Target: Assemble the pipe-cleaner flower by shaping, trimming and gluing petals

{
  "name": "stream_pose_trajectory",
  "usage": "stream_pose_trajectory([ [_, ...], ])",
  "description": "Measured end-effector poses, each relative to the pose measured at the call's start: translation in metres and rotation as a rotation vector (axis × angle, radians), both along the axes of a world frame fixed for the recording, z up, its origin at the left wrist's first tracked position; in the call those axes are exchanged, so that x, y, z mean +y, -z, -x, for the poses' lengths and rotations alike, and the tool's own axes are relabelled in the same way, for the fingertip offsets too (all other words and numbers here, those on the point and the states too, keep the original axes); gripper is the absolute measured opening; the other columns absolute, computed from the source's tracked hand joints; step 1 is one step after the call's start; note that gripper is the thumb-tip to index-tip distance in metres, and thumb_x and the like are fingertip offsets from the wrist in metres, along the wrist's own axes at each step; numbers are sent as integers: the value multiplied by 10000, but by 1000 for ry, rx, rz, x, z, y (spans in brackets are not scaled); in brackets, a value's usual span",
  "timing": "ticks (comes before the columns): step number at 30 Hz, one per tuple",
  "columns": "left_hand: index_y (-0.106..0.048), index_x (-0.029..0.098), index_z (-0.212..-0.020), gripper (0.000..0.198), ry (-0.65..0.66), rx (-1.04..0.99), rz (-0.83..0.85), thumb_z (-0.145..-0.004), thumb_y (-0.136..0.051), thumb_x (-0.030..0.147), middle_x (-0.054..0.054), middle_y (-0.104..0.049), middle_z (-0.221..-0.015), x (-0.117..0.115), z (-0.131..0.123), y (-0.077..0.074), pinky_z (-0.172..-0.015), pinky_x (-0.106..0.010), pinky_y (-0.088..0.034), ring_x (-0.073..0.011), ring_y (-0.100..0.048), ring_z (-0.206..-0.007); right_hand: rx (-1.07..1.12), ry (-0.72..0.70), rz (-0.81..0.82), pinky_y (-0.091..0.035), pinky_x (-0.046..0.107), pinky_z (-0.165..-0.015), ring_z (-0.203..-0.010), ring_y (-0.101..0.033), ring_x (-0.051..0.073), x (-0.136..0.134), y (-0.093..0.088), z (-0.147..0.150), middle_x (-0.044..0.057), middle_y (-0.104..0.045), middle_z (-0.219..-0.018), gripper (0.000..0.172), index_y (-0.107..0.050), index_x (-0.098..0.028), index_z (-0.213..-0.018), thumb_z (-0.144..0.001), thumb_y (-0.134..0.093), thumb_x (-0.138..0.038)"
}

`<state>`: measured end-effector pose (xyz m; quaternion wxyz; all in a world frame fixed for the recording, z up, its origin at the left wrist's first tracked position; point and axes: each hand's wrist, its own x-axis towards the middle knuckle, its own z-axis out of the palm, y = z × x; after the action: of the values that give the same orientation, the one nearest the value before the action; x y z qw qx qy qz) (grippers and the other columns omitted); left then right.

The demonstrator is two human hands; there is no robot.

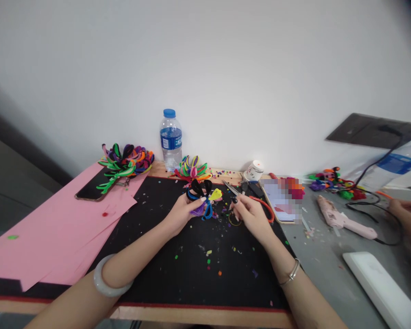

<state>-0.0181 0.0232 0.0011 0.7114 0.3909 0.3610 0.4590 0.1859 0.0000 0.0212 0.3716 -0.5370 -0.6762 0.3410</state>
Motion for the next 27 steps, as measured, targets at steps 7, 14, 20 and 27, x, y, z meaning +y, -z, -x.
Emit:
stream_pose_trajectory([
  [7,-575,181,-961,343,-63,-76,38,-648,-697,251,-16,-659,-816,1,1,2,-693,-282,-472,-136,-616,-709,-168,152,11,-339,198,-436,-454,-457,95,-13,-35,-49,-17,-525,-528,201,-485,-177,-718,-820,-412,-335],
  [14,-544,202,-1038,393,-12,-48,63,-670,-680,219,-24,-643,-866,-1,-1,2,-716,-297,-476,-138,-618,-727,-689,487,-39,-435,297,-654,-724,-598,199,-31,-51,-150,75,-645,-821,247,-544,-173,-942,-716,-475,-244],
  [20,-562,180,-1018,389,78,13,64,-655,-691,229,-25,-635,-806,-4,-4,3,-720,-325,-479,-154,-614,-715,-1109,655,253,-409,288,-644,-856,-602,242,-35,-34,-239,173,-613,-1024,385,-488,-148,-1067,-683,-468,-140],
  [27,-559,190,-1031,371,139,42,27,-677,-668,218,-37,-627,-884,-3,-3,9,-765,-334,-461,-153,-612,-754,-1197,668,354,-383,337,-575,-799,-615,290,-24,-5,-290,215,-609,-1029,417,-565,-170,-1051,-638,-526,-136],
])
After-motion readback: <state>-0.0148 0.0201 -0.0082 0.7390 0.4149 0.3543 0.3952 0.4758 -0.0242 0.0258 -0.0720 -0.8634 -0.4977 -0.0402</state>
